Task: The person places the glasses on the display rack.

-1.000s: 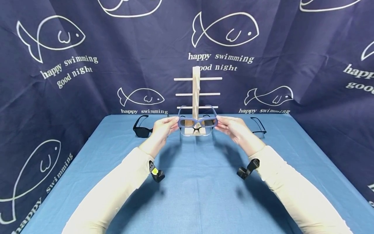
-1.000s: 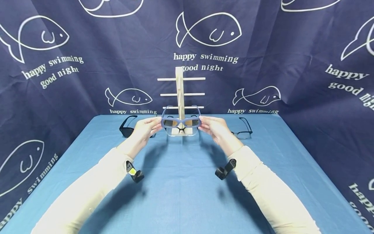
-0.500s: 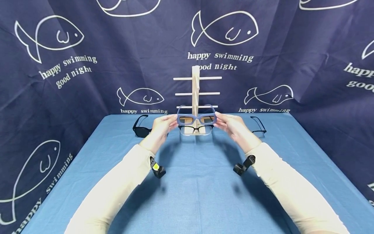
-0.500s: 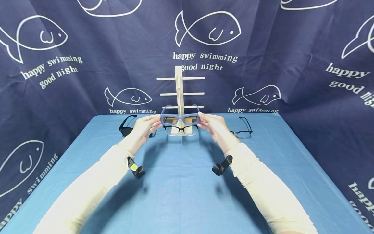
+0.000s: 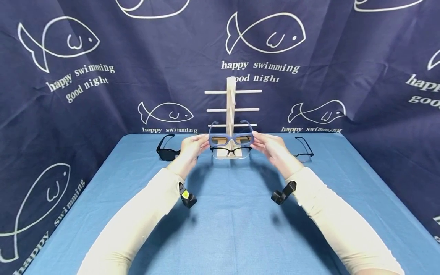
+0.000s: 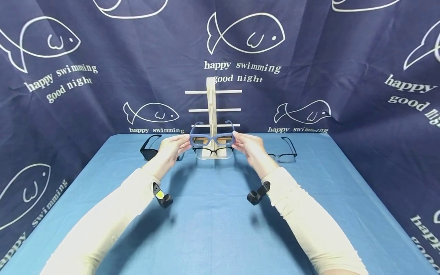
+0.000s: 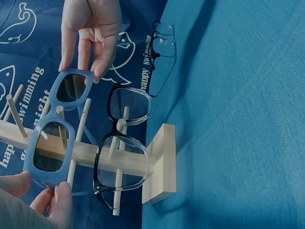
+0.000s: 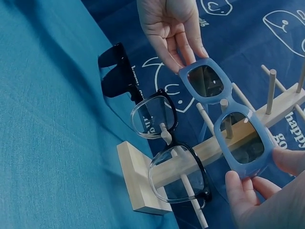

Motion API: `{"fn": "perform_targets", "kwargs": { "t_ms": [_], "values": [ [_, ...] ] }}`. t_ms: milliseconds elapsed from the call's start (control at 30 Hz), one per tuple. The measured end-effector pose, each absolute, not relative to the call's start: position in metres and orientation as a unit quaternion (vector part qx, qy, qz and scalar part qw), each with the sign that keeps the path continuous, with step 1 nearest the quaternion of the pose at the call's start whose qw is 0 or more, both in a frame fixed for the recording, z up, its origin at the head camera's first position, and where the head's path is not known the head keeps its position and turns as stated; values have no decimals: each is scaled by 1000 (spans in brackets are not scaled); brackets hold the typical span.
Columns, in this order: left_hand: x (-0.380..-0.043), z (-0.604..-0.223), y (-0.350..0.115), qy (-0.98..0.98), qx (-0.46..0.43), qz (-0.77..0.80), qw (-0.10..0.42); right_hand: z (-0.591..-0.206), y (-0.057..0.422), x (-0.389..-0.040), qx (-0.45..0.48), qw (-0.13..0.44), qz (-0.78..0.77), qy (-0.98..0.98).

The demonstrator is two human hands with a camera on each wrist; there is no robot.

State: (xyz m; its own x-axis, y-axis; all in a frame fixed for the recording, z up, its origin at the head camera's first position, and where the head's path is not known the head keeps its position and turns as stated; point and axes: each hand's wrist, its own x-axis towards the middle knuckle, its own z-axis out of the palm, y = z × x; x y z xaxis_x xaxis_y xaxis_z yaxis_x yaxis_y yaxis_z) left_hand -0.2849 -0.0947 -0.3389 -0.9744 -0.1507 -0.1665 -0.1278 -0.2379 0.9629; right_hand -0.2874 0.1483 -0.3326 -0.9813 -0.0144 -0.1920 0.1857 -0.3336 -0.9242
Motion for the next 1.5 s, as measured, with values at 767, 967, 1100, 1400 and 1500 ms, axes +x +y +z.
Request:
{"fn": "perform_targets", "kwargs": {
  "t_ms": [767,967,1100,1400,1500],
  "values": [
    [-285,-344,-94,-607,108,-787,6,-335,144,-293,113,53,-821,556],
    [-285,-347,-96,-606,107,-788,7,-336,146,-290,116,53,-827,547],
    [-285,-348,-96,-607,104,-788,8,-338,147,-288,114,56,-826,549],
    [-284,-348,-97,-613,106,-783,7,-338,147,-286,114,58,-825,551],
    [-284,-347,-97,-615,105,-781,10,-340,148,-285,117,60,-824,552]
  ]
}}
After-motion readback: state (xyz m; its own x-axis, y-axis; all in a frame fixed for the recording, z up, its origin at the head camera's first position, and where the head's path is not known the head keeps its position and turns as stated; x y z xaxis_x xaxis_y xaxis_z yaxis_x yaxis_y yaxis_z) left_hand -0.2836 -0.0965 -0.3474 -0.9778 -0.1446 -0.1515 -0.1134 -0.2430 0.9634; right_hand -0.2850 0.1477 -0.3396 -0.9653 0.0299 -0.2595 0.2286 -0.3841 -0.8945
